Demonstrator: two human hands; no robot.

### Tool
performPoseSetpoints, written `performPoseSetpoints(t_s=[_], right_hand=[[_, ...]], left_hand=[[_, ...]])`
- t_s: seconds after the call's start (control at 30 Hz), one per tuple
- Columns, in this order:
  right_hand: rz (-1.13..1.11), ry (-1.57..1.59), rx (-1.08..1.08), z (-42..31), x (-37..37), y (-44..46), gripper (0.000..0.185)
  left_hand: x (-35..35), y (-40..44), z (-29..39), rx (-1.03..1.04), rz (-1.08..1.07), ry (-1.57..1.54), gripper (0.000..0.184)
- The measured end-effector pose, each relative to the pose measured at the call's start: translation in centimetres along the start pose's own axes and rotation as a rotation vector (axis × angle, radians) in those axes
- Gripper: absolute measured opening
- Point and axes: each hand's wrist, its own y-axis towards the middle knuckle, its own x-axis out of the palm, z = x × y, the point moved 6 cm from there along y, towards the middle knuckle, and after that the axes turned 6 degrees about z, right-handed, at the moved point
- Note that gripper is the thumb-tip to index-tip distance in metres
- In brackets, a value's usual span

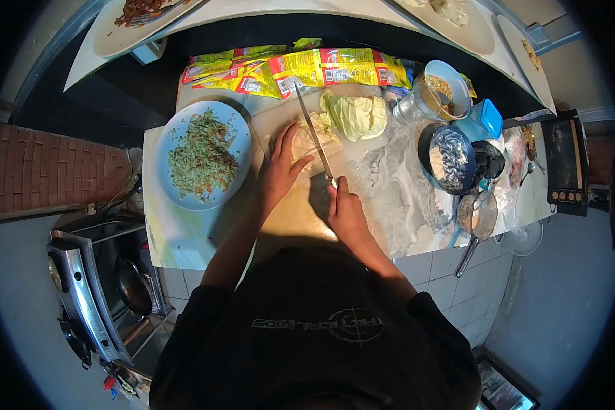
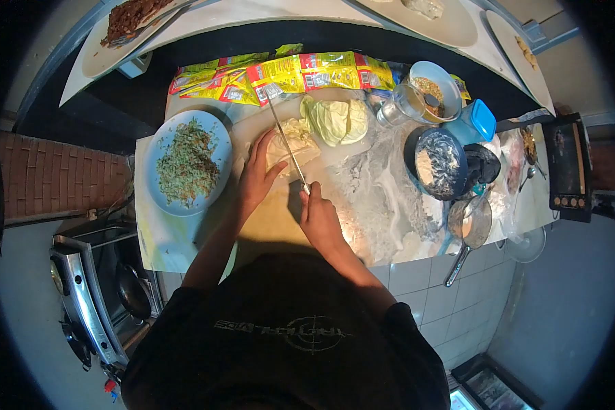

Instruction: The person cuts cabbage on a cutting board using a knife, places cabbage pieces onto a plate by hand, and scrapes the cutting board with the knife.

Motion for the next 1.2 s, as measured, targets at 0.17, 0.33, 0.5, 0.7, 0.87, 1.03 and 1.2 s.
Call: performPoseSetpoints(t_s=[0.17, 0.33, 0.5, 0.7, 0.87, 1.03, 1.2], right_hand=[[-0.021, -0.045, 0.042, -0.1, 0.4, 0.2, 0.023], [-0.051, -0.035, 0.060, 0.1, 0.5, 0.7, 0.023], [-0.038, -0.142, 0.048, -0.3, 1.3, 1.1, 0.029], [0.011, -0.181, 0.056, -0.4, 1.7, 1.6, 0.027], [0.019, -0.176, 0.061, -0.8, 1.5, 2.1, 0.028], [0.028, -0.143, 0.061, -0.7, 1.6, 2.0, 0.026], [0.020, -0.148, 0.078, -0.9, 1.6, 2.0, 0.026]], left_hand=[[0.2, -0.1, -0.2, -0.010, 0.034, -0.050, 0.071], [0.6, -0.4, -1.0, 0.036, 0.083, -0.051, 0.073], [0.5, -0.3, -1.1, -0.026, 0.075, -0.096, 0.070], [0.6, -0.4, -1.1, -0.010, 0.104, -0.075, 0.070], [0.5, 0.1, -1.1, -0.010, 0.094, -0.052, 0.070], [-0.7, 0.9, -1.1, 0.021, 0.028, -0.092, 0.067], [-5.3, 6.6, 2.9, 0.258, 0.217, -0.061, 0.049]])
